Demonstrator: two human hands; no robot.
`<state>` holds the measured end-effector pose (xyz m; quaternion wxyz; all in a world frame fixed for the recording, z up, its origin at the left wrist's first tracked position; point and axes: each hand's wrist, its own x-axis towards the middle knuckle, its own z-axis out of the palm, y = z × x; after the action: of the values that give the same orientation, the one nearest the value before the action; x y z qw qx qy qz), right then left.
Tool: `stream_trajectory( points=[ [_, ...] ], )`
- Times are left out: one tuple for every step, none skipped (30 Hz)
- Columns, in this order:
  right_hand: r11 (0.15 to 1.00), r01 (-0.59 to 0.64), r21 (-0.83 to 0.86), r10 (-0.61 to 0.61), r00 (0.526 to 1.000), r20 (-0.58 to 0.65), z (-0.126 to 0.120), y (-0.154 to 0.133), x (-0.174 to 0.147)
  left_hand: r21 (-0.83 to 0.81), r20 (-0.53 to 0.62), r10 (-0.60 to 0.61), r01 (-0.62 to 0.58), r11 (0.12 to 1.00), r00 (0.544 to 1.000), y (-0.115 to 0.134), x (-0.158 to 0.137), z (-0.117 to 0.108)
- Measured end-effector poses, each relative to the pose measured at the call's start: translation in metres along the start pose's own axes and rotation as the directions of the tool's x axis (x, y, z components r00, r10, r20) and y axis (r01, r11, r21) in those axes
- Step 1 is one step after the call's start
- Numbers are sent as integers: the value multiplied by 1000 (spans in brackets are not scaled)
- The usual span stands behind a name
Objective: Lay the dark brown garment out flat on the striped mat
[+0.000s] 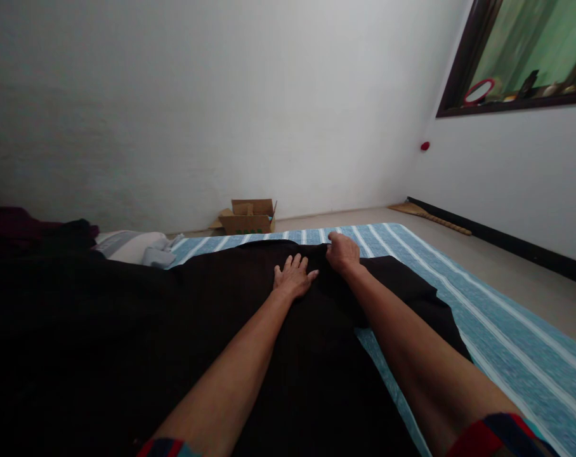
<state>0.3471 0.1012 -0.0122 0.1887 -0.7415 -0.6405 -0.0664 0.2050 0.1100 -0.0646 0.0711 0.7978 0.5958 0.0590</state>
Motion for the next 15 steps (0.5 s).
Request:
stream_trajectory(
  points=[
    [1000, 12, -5, -12, 1000, -21, -4, -1, -6, -1, 0, -4, 4, 1000, 1000, 0, 1, 1],
    [999, 31, -11, -32, 998, -45, -9, -2, -14, 1, -5, -1, 1, 1000, 1000, 0, 2, 1],
    [998, 58, -22, -60, 996, -69, -15, -3, -23, 6, -14, 5, -5, 1000, 1000, 0, 2, 2],
    [996, 86, -38, -89, 992, -90, -21, -3, -34, 11, -27, 15, -15, 1000, 1000, 0, 2, 2],
    [992, 113, -60, -119, 987, -107, -27, -2, -45, 18, -42, 26, -25, 1000, 999, -1, 2, 3],
    [988, 127, -87, -136, 984, -113, -33, 1, -56, 25, -58, 40, -38, 999, 998, -1, 1, 3],
    [985, 127, -116, -139, 985, -103, -38, 5, -66, 33, -75, 56, -53, 998, 996, 0, -1, 3],
    [983, 114, -143, -125, 990, -71, -43, 11, -75, 41, -93, 75, -71, 997, 993, 0, -2, 2],
    [982, 89, -164, -94, 995, -22, -48, 20, -82, 49, -110, 97, -92, 995, 989, 1, -5, 2],
    [982, 59, -180, -53, 998, 39, -51, 29, -88, 58, -126, 120, -114, 992, 985, 2, -7, 2],
    [981, 28, -193, -9, 995, 100, -52, 40, -91, 66, -139, 144, -136, 989, 980, 3, -10, 2],
    [979, -1, -203, 33, 988, 153, -52, 50, -94, 72, -145, 165, -156, 985, 976, 4, -12, 2],
    [977, -28, -210, 69, 979, 192, -51, 61, -95, 76, -143, 184, -174, 982, 972, 5, -13, 2],
    [975, -52, -214, 100, 971, 219, -48, 70, -96, 78, -136, 197, -188, 979, 971, 5, -14, 3],
    [974, -70, -216, 122, 963, 241, -44, 78, -96, 79, -125, 206, -197, 977, 971, 6, -14, 4]
  ],
)
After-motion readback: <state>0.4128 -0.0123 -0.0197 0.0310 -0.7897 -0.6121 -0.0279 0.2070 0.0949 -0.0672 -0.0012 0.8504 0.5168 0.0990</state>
